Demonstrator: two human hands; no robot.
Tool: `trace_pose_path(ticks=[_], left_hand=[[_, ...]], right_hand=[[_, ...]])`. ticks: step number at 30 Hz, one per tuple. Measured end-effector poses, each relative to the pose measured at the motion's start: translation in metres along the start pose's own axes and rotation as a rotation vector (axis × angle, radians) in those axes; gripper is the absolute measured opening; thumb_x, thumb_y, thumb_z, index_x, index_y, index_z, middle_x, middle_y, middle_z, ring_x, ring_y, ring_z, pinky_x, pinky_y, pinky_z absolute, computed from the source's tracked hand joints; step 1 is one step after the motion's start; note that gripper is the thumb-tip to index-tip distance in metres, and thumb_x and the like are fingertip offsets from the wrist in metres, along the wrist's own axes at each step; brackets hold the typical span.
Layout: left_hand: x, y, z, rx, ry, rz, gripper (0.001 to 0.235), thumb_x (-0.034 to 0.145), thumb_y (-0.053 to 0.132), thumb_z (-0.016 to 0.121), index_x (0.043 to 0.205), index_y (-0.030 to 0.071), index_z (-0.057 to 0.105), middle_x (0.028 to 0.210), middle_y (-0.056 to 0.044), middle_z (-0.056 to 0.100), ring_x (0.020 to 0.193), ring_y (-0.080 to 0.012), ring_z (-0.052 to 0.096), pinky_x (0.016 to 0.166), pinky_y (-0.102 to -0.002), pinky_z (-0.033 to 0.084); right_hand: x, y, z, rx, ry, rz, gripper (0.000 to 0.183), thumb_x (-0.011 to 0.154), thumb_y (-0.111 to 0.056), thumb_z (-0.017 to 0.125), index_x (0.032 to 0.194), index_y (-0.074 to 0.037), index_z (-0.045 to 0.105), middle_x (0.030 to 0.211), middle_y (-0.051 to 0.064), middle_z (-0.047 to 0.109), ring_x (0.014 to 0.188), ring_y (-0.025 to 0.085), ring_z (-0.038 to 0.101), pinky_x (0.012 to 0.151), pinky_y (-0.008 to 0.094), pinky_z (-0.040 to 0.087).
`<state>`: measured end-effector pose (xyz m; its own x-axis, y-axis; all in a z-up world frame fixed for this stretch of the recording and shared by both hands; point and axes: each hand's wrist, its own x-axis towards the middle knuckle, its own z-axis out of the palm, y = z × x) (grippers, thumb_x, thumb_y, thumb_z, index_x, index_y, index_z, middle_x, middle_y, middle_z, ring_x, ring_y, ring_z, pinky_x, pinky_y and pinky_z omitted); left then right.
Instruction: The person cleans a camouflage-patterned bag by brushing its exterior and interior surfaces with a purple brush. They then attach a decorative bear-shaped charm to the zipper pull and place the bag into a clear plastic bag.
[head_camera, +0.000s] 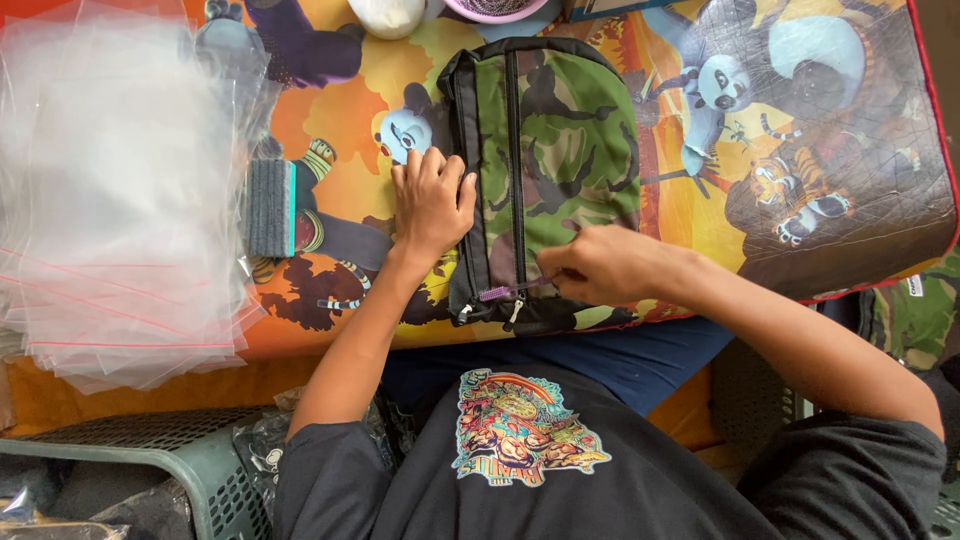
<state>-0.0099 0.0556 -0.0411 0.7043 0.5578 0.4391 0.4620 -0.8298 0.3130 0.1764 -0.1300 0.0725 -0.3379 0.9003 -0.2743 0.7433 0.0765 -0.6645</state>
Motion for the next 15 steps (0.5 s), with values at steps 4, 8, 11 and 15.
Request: trace_pose_path(ticks=[4,8,11,15], left_hand=[[0.003,0.0,-0.003,-0.019,-0.035,0.012,0.025,0.099,0.032,0.053,0.082,0.015,0.048,0.083,0.0,0.034,0.081,-0.0217,0.039,0.075,-0.037,0.031],[0.002,0.0,-0.002,-0.016,-0.01,0.001,0.025,0.097,0.031,0.057,0.081,0.015,0.047,0.082,-0.001,0.036,0.081,-0.0231,0.041,0.074,-0.038,0.031],[0.004,0.002,-0.007,-0.038,-0.011,-0.004,0.028,0.099,0.032,0.055,0.08,0.015,0.044,0.082,-0.001,0.035,0.081,-0.0231,0.04,0.075,-0.038,0.03],[0.002,-0.003,-0.006,-0.036,-0.034,0.003,0.031,0.101,0.039,0.052,0.083,0.015,0.046,0.084,-0.002,0.037,0.084,-0.0247,0.043,0.075,-0.039,0.032]], right_hand=[[0.003,0.006,-0.018,-0.146,0.093,0.174,0.012,0.091,-0.018,0.059,0.1,-0.015,0.067,0.07,0.008,0.072,0.057,0.028,0.07,0.063,0.042,0.058],[0.019,0.037,-0.01,-0.178,0.413,0.304,0.025,0.093,-0.037,0.058,0.114,-0.026,0.052,0.071,0.006,0.065,0.067,0.038,0.068,0.063,0.057,0.052],[0.049,0.002,-0.007,-0.062,0.535,0.445,0.041,0.097,-0.041,0.065,0.118,-0.012,0.045,0.084,0.013,0.069,0.072,0.032,0.072,0.064,0.047,0.058],[0.063,0.015,0.035,-0.203,0.493,0.381,0.055,0.093,-0.05,0.068,0.115,-0.007,0.043,0.088,0.016,0.067,0.076,0.036,0.071,0.059,0.05,0.056]])
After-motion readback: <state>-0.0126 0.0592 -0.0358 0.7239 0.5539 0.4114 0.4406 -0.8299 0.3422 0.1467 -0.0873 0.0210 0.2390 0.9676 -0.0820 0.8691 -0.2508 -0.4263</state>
